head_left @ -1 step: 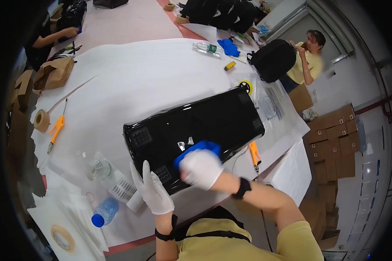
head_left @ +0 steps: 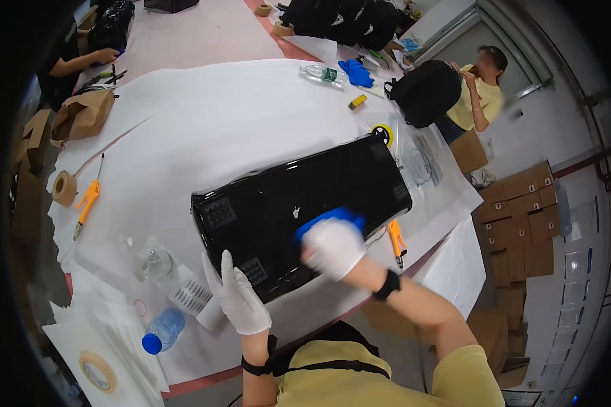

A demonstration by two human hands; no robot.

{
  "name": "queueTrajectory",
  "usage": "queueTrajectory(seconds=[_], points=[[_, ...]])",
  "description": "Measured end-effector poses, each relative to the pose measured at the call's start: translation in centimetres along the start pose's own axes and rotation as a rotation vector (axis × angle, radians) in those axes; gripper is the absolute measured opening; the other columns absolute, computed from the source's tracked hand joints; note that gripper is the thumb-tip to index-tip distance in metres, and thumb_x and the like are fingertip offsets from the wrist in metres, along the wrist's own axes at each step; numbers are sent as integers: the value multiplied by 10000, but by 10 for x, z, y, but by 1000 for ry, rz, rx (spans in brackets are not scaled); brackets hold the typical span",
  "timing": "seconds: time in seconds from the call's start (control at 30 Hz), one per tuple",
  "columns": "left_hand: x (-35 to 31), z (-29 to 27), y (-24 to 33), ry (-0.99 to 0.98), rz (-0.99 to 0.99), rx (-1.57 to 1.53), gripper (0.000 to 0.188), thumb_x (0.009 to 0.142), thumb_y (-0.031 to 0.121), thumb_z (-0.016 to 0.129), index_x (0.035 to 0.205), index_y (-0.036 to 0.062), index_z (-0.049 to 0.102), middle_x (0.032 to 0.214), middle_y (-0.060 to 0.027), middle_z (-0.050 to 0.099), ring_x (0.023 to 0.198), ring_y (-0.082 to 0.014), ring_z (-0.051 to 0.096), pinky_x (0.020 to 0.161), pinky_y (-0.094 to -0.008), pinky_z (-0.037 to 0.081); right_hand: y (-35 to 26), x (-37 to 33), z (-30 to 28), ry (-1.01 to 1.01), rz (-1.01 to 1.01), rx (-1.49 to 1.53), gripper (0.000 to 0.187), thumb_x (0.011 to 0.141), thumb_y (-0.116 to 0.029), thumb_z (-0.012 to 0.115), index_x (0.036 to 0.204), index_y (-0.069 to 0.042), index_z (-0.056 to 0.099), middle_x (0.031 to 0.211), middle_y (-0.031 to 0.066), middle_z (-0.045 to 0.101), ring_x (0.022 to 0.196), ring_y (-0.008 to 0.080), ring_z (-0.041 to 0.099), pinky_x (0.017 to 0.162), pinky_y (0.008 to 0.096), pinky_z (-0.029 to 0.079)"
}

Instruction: The person cleans a black duffel bag on a long table using a blue cloth and a liquid from a bottle. They wipe the exterior surfaces thoroughly, then use a green marker to write on the bag. Finally, they wrap the bag in a white sheet of paper.

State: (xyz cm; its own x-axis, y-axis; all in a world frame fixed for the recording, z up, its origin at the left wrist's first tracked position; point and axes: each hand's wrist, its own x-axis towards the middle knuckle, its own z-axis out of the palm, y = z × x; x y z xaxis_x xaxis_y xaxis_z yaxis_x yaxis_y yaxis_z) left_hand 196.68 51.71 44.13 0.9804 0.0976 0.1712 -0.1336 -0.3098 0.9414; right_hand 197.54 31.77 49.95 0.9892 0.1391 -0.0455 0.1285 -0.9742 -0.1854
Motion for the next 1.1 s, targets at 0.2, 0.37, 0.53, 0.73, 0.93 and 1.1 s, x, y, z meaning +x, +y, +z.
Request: queueTrajectory(seconds=[0.2,0.37,0.53,0.73,0.93,1.1], points=[[-2,6,0,8,75,62,408,917,-7,465,1325,-26,457,1446,-236,317,1199,-305,463,994,-346,386,116,-38,-5,356,576,-178,154,719,-164,602,598,-72,576,612,176,586,573,351,596,512,434,484],[-3,11,1,82,19,262,483,801,64,691,1263,52,551,1425,-180,396,1298,-356,394,1080,-414,316,-33,1,2,46,100,118,152,687,-270,635,585,-159,613,582,96,587,548,267,591,516,413,481],[-8,8,13,77,7,330,478,820,69,680,1274,30,535,1361,-174,474,1253,-307,447,1068,-380,323,46,-15,-8,152,158,-39,114,691,-208,626,608,-131,615,614,98,595,585,275,605,531,411,483],[-42,17,12,162,250,478,443,766,20,702,1197,30,601,1301,-198,529,1153,-335,538,963,-361,437,190,-9,-26,433,949,-32,199,831,-211,546,773,-44,637,810,211,658,762,354,655,661,489,520],[-17,13,-7,134,140,366,432,803,-21,656,1227,14,580,1264,-165,552,1123,-281,532,999,-361,390,4,5,-11,15,137,21,149,699,-279,654,674,-133,639,723,122,641,733,278,637,679,559,484],[-23,14,2,143,186,348,465,767,-45,655,1220,31,588,1312,-232,501,1175,-347,507,998,-399,399,109,-4,-49,96,392,-87,145,714,-211,631,667,-74,643,698,151,638,687,319,648,621,430,533]])
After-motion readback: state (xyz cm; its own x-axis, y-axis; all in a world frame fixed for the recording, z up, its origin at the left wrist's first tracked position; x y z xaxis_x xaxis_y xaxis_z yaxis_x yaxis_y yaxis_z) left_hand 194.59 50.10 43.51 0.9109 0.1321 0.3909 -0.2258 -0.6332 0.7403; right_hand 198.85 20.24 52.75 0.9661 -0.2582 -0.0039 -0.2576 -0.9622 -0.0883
